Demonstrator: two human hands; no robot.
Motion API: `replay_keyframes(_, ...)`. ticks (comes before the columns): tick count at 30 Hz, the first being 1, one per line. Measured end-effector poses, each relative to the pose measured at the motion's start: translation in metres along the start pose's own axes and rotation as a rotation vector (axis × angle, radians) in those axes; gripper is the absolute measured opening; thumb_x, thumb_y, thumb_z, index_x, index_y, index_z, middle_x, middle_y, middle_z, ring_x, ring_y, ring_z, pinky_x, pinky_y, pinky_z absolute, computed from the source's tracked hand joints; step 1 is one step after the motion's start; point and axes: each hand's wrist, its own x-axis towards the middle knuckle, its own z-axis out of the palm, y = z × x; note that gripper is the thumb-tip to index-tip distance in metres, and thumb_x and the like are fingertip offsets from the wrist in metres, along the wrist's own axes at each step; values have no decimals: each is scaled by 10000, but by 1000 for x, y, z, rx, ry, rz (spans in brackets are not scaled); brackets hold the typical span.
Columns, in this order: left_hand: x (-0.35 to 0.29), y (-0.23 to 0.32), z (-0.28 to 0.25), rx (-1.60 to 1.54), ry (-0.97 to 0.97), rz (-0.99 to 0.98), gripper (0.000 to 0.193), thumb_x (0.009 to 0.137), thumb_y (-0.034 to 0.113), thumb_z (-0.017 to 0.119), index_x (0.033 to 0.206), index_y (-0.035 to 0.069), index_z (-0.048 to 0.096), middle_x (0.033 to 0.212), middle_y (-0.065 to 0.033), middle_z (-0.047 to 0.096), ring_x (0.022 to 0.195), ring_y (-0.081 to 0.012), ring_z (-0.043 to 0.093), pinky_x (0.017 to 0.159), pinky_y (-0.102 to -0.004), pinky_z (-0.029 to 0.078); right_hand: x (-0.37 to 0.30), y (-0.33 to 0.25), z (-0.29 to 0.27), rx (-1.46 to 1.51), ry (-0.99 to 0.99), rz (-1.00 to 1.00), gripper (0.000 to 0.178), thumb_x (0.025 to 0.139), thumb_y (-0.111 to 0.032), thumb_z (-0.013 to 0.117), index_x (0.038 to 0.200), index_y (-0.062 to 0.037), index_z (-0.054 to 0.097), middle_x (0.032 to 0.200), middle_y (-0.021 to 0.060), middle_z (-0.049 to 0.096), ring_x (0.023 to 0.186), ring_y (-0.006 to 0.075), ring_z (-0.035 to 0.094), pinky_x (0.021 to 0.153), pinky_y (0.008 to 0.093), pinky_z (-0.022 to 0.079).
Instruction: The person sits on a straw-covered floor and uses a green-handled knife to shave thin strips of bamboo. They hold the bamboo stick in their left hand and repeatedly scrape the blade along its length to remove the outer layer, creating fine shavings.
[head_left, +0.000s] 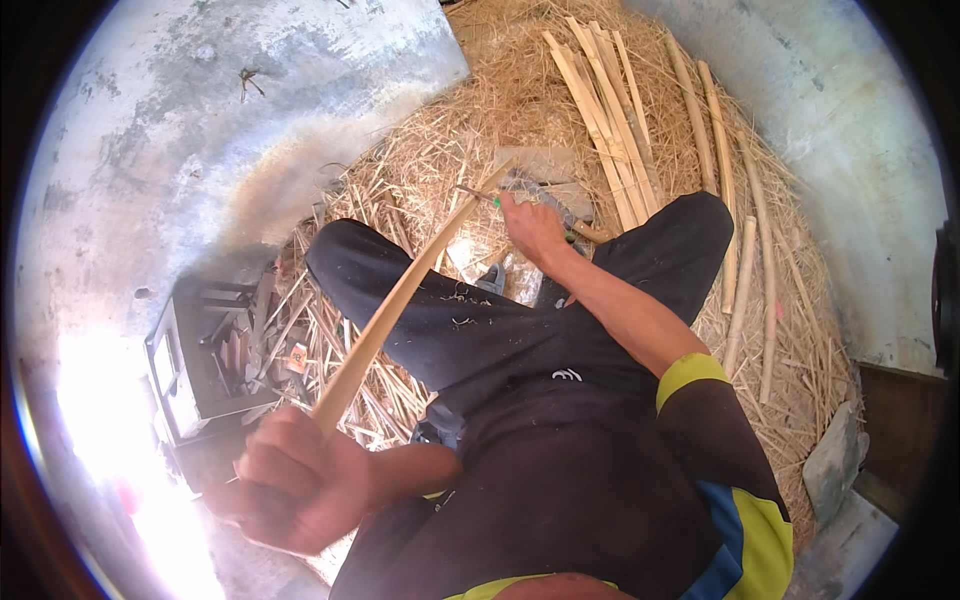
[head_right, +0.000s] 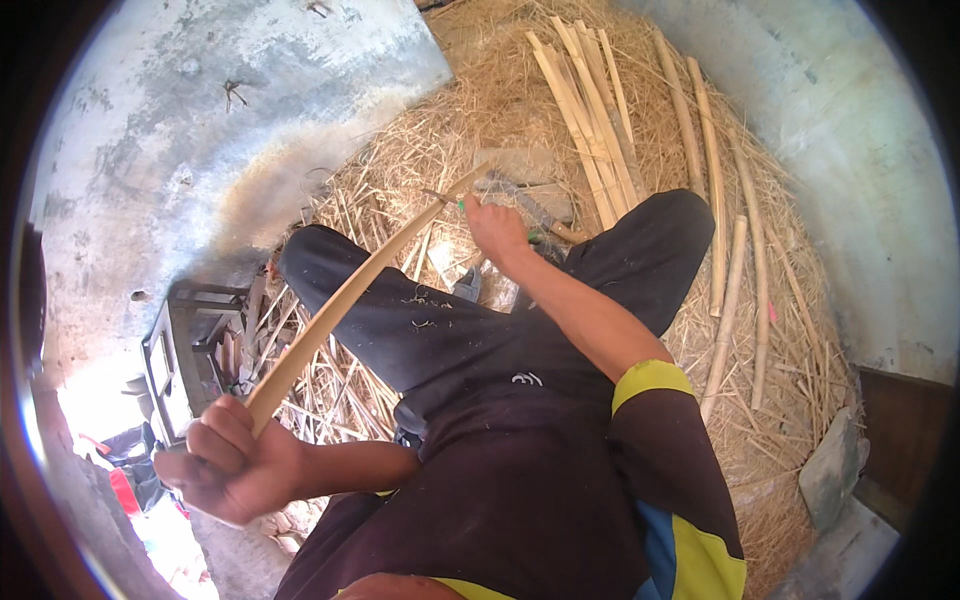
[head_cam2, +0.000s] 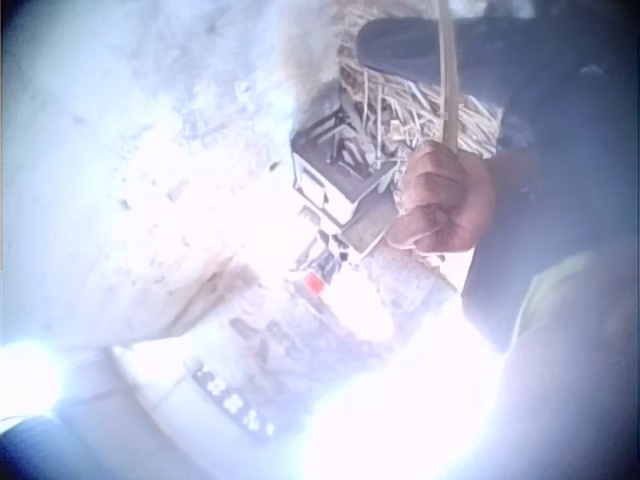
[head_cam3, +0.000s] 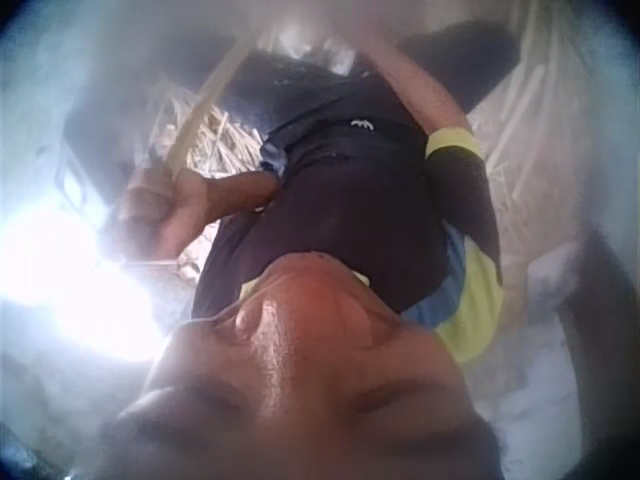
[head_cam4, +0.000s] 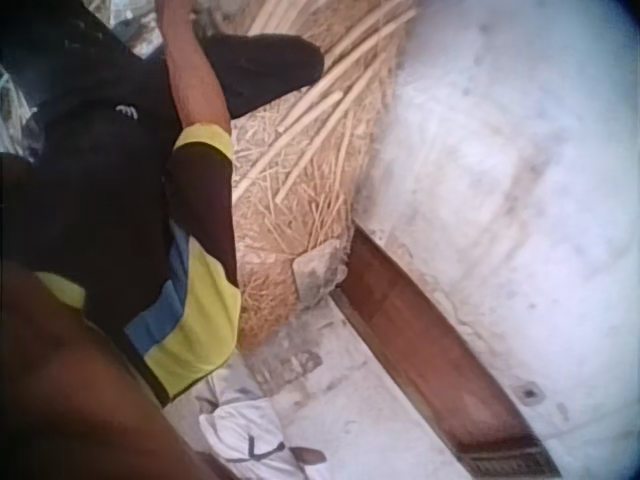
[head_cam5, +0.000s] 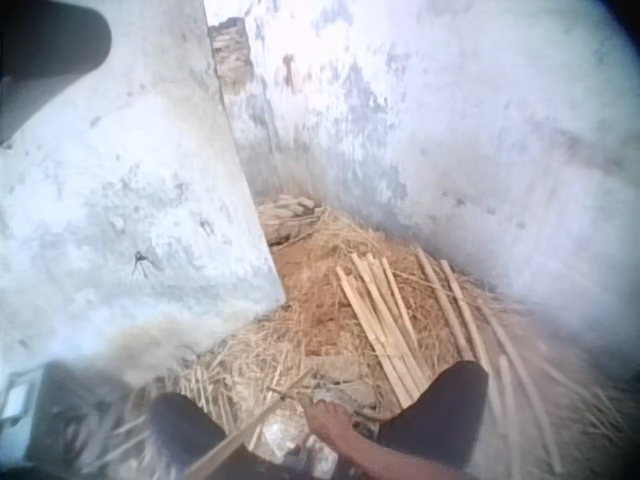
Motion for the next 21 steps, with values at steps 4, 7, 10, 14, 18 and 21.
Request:
replay_keyframes(4,3,2,-9,-43,33,-37,239,951,178,324,716,143,306,465,21,218,414,-75,149,441,-267,160,0,-33,-22,50,-102,-22,195,905,-96,437,1065,13,463,654,215,617,607,387,644,539,499,520)
replay_keyframes(7,-2,5,-6,-36,-31,-48,240,951,185,328,716,143,307,464,20,220,412,-76,153,442,-272,161,-1,-6,-13,-6,-89,-32,183,888,-64,450,1043,27,483,631,184,619,601,333,659,557,461,541)
replay_keyframes(10,-2,4,-3,-50,-28,-54,238,949,187,335,716,144,310,461,21,222,408,-76,155,444,-273,163,-3,-17,-23,-41,-74,-19,181,869,-47,463,1037,16,487,654,192,634,627,342,667,590,461,543)
replay_keyframes(14,2,3,-4,-66,-16,-50,248,958,201,344,718,146,317,458,22,223,407,-75,155,451,-276,165,-5,-16,-24,-54,-156,12,216,856,-66,485,1058,8,482,745,220,656,716,359,678,589,455,541)
replay_keyframes(18,2,2,3,-77,-40,-60,257,969,213,347,723,144,325,458,23,227,406,-77,157,455,-280,165,4,7,-1,-41,-88,-28,268,913,-150,479,1139,-8,468,790,239,640,711,350,671,563,437,531)
replay_keyframes(21,7,4,-4,-109,11,-82,245,963,201,345,726,141,329,456,23,237,398,-77,157,450,-278,170,4,8,3,499,-225,194,304,959,-260,475,1166,-38,445,711,155,561,595,254,588,493,375,468)
